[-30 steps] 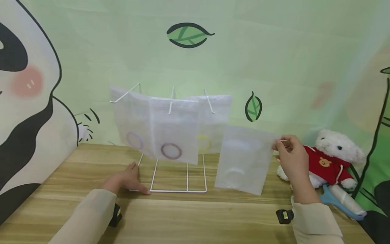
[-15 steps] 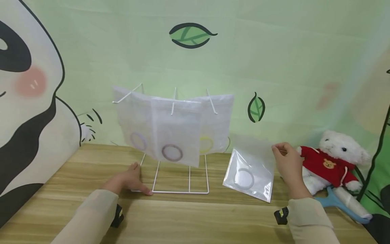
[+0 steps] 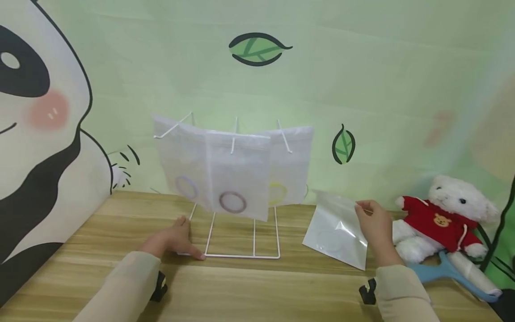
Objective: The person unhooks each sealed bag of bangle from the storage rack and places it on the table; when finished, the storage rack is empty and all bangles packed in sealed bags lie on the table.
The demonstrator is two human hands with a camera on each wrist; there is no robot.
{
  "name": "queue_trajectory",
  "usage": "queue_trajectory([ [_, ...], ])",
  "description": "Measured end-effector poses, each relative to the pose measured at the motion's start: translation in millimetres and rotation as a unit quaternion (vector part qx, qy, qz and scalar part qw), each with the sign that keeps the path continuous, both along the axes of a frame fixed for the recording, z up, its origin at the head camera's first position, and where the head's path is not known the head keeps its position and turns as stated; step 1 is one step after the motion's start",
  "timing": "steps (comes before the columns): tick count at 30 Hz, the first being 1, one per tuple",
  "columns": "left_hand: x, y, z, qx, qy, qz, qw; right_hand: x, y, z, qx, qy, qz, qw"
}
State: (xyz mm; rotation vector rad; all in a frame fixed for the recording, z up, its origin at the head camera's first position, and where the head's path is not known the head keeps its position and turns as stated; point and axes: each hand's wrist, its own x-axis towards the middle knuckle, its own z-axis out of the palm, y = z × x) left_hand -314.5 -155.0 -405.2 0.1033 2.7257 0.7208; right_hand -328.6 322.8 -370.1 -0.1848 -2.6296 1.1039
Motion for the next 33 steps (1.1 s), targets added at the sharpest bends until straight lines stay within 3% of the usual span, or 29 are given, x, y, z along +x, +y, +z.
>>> queue_trajectory([
  [10, -0.3, 0.4, -1.9, 0.001, 0.002, 0.003, 1.0, -3.2, -2, 3.0, -0.064, -0.016, 0.001, 0.9978],
  [15, -1.7, 0.2, -2.8, -0.006, 0.002, 0.003, 1.0, -8.1, -14, 12.8, -0.036, 0.026, 0.009, 0.999],
  [22, -2.3, 0.3, -1.0, -0.006, 0.005, -0.001, 1.0, -13.4, -48, 38.8, -0.007, 0.058, 0.062, 0.9963],
  [27, -3.6, -0.8, -2.0, -0.003, 0.004, -0.002, 1.0, -22.1, -74, 62.6, 0.003, 0.056, 0.087, 0.9946],
  [33, -3.5, -1.8, -3.0, -0.003, -0.002, -0.002, 1.0, -34.5, -99, 89.2, 0.01, 0.085, 0.113, 0.99],
])
